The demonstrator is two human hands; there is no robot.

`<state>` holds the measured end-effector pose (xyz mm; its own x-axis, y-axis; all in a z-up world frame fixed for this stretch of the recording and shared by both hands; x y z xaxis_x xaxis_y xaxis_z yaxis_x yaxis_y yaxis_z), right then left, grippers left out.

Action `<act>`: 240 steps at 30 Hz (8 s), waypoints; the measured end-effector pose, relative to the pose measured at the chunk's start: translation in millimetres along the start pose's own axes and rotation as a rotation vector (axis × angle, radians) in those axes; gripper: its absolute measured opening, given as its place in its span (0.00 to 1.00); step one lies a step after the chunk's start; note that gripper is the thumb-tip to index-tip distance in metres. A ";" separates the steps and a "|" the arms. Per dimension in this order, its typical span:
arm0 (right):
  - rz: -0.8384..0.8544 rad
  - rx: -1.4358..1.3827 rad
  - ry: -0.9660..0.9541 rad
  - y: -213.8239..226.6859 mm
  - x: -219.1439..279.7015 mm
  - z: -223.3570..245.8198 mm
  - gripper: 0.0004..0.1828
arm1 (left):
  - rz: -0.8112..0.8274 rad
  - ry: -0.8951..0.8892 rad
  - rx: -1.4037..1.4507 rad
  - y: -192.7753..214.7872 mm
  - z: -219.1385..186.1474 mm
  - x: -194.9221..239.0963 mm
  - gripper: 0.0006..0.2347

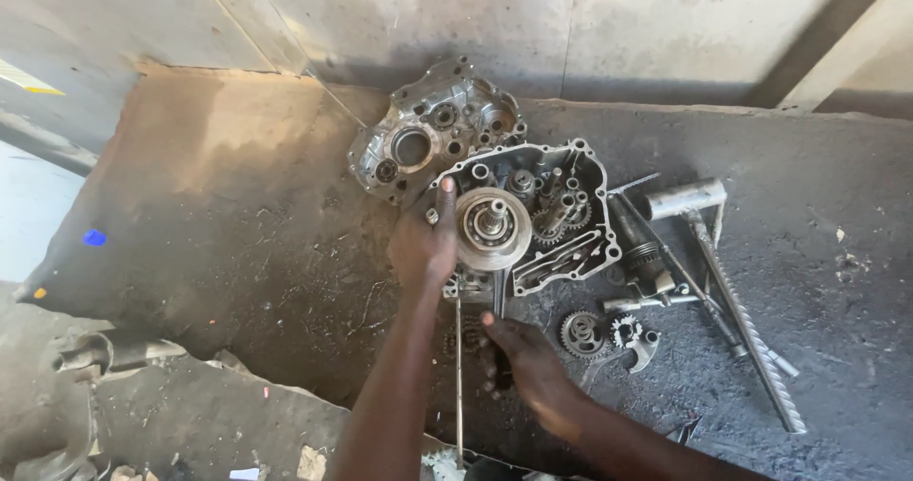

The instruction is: Aligning and fitting gears and shafts into a motorcycle engine crankcase on a workbench.

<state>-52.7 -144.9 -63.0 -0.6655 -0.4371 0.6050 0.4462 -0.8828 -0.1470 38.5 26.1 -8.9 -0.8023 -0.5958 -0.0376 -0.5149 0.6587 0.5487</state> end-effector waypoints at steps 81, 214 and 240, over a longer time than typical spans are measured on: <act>-0.116 -0.583 -0.230 -4.5 22.3 45.2 0.15 | -0.092 0.095 0.008 -2.6 -18.1 27.3 0.38; -0.114 -0.546 -0.042 4.4 -13.2 28.4 0.16 | 0.130 -0.030 -0.098 -6.0 -32.9 -10.0 0.37; -0.149 -0.662 -0.029 -1.2 5.0 20.6 0.14 | 0.126 0.019 -0.063 -9.6 -19.6 -5.5 0.39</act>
<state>-44.2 -142.5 -43.7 -0.6711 -0.3063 0.6751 -0.1151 -0.8565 -0.5031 53.7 14.0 2.5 -0.8531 -0.5194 0.0500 -0.3903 0.6988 0.5994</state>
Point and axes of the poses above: each hand's wrist, its own x-axis away from the middle knuckle, its own y-axis out of the back of the hand, z = x × y, the point moved 3 cm from there along -x, towards the middle knuckle, and after that the axes turned 6 degrees about x, right-handed, at the moved point
